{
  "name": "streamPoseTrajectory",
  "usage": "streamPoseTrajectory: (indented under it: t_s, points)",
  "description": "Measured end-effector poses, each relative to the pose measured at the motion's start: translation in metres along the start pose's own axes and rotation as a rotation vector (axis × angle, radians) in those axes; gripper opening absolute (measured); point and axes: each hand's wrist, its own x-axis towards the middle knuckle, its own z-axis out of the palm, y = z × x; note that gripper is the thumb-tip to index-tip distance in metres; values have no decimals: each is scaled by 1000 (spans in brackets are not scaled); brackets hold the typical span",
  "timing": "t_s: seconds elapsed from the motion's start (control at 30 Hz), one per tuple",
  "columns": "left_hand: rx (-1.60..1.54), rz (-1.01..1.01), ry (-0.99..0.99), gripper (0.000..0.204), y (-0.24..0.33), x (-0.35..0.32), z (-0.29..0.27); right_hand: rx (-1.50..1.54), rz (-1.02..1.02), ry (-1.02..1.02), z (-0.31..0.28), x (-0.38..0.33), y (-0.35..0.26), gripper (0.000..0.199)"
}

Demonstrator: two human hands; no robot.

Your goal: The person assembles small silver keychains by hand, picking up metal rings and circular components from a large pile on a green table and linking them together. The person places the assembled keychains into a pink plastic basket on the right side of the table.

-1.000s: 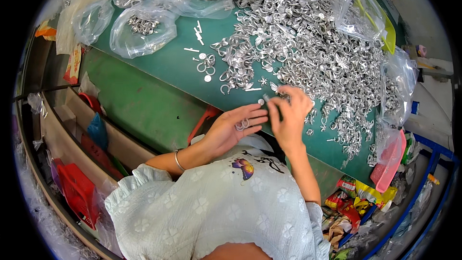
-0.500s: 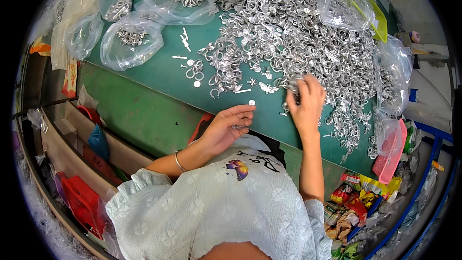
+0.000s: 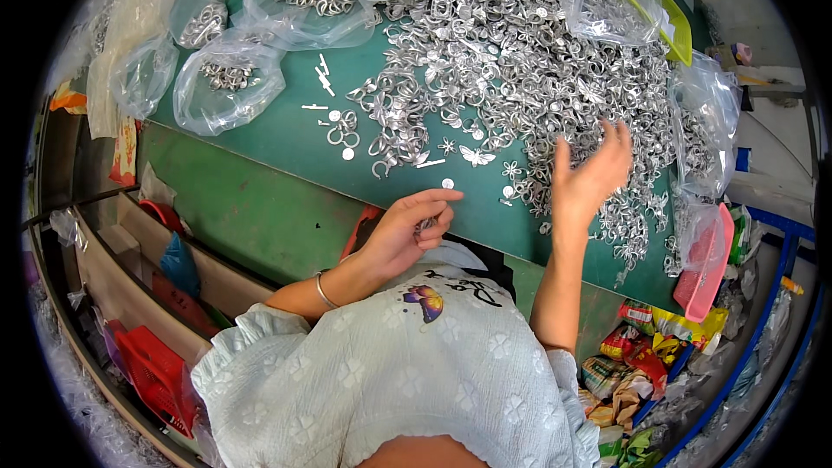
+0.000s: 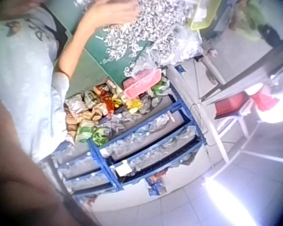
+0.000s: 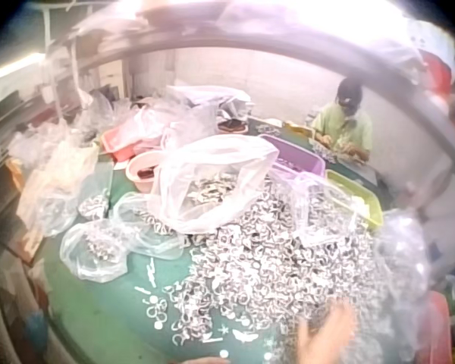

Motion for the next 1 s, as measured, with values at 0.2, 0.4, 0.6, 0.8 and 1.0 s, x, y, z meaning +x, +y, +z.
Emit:
streamPoseTrajectory:
  t_s: [0.2, 0.4, 0.6, 0.8, 1.0]
  points:
    - [96, -21, 168, 26, -4, 2, 20, 125, -433, -373, 32, 1, -24, 31]
    - [96, 3, 124, 25, -2, 1, 8, -22, -285, -266, 19, 2, 16, 18]
    - [130, -2, 152, 25, -2, 5, 15, 105, -396, -383, 28, -3, -30, 26]
    - [131, 12, 147, 24, 0, 2, 10, 173, -284, -191, 26, -5, -3, 23]
    - [120, 9, 98, 24, 0, 5, 6, 58, 27, -11, 13, -9, 26, 24]
